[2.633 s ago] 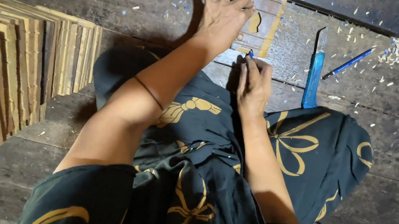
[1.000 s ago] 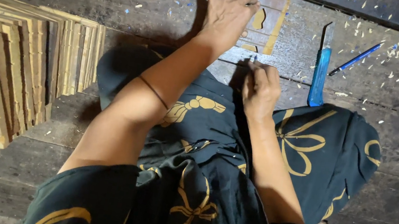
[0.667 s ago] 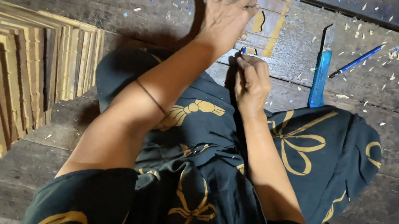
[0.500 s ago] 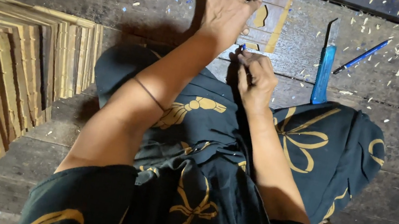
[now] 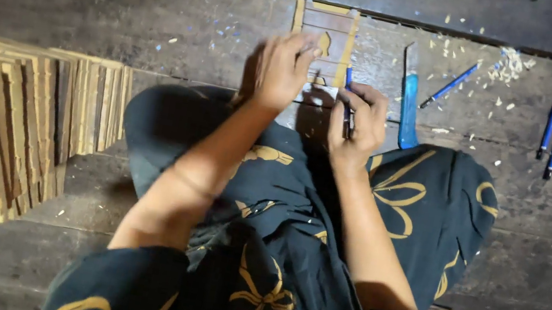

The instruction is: The person sits on the floor and carves a decorative pattern into small rectangular wooden pieces using a chisel and a blue pen. They repeatedly pick up pieces from a stack, carve them, and place them aside.

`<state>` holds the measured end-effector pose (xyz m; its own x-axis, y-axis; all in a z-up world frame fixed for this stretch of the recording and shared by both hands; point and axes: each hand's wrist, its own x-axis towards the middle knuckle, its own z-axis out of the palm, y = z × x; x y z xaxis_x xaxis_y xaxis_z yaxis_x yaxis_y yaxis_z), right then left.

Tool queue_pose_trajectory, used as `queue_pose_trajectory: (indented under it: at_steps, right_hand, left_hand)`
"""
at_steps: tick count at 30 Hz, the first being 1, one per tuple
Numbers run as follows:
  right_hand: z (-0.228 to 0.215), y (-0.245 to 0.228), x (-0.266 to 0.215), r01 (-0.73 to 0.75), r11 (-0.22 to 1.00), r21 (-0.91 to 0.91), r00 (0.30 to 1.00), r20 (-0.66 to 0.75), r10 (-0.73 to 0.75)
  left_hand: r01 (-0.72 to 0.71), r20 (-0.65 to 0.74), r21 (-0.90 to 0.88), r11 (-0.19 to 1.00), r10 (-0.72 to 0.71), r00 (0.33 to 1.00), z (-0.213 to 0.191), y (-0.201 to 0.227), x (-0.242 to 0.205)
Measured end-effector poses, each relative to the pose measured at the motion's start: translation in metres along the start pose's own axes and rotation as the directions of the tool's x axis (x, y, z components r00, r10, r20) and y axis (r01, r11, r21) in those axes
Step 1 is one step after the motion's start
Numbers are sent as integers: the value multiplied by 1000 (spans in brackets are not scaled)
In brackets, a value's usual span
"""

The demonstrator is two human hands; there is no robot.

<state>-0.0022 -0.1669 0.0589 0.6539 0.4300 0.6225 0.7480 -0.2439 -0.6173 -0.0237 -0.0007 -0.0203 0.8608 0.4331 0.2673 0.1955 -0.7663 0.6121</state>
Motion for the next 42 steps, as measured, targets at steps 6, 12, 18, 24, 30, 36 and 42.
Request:
queue_pose_trajectory:
  at_steps: [6,12,18,24,30,36,42]
  right_hand:
    - [-10,-15,-4,23,997,73,998,-53,-19]
    - [-64,11,9,-185,953,241,924,372,86]
    - [-39,141,-50,-276,760,-588,858,206,471]
    - [-13,169,-69,-249,650,-718,854,154,498]
    - [-44,100,-26,-302,914,-272,948,20,319]
    - [-82,-4,-22,-580,618,531,784,161,599]
    - [-81,-40,-35,-513,697,501,857,259,445]
  left_hand:
    - [625,505,-762,170,-448,738,-31,85,-34]
    - [492,382,-847,201,-413,827,-49,70,-60]
    - [64,-13,-566,822,-87,996,-98,116,-61]
    - [-25,-20,-479,877,17,1000,-115,131,-70]
    - [-76,-69,-518,852,47,997,-124,135,-78]
    - [-79,-62,-541,837,54,997,-123,147,-88]
    - [-122,-121,-535,836,68,990,-120,152,-96]
